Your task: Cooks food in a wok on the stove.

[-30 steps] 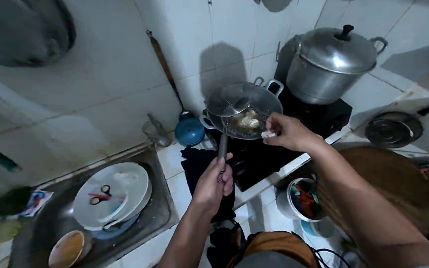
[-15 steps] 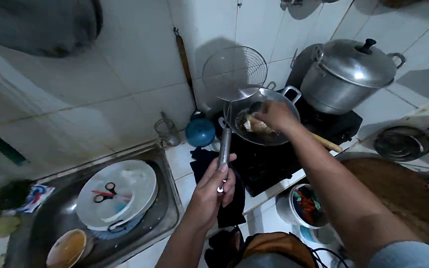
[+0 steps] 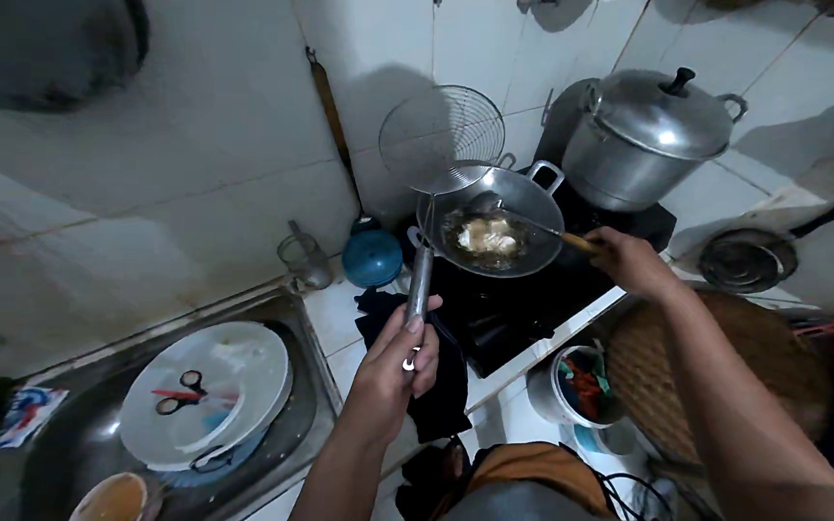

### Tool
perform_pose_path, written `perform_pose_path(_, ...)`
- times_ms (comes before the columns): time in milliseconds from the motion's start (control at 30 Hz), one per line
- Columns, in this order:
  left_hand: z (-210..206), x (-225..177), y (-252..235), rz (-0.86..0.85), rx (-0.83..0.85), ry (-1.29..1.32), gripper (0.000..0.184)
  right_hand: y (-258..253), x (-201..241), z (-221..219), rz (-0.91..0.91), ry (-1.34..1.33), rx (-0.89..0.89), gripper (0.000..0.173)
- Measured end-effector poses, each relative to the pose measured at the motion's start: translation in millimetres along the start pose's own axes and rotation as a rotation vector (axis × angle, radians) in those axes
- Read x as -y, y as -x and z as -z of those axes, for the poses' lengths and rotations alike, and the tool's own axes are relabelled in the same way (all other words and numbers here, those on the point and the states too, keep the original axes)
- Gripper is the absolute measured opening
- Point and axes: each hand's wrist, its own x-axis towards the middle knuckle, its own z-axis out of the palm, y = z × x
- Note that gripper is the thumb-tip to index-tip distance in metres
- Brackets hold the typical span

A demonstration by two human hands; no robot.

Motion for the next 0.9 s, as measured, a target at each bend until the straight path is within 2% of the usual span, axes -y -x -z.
perform_pose_path(100, 1.3, 0.0, 0.4, -0.003, -0.001, 0.007, 0.041, 20.0, 16.4, 24.0, -0.056, 0.038, -0.027, 0.036)
perform_pose_path(300, 3.7, -0.9, 3.9, 0.002, -0.005, -0.006, 0.042, 77.9, 36.1, 71.2, -0.14, 0.306, -0.125, 0.04)
perform_pose_path(433, 5.1, 0.4, 5.1, 0.003, 0.001, -0.006, 0.042, 86.0, 44.7, 59.8, -0.131, 0.387, -0.168, 0.038)
perform_pose_path(700, 5.7, 1.1, 7.2, 0.012, 0.004, -0.011, 0.041, 48.0, 52.6, 23.1, -0.068, 0.386, -0.219, 0.041)
perform_pose_path(900, 9.3, 4.8, 7.8, -0.002, 0.022, 0.009, 0.04, 57.8, 60.2, 28.6, -0.116, 0.342, -0.284, 0.042)
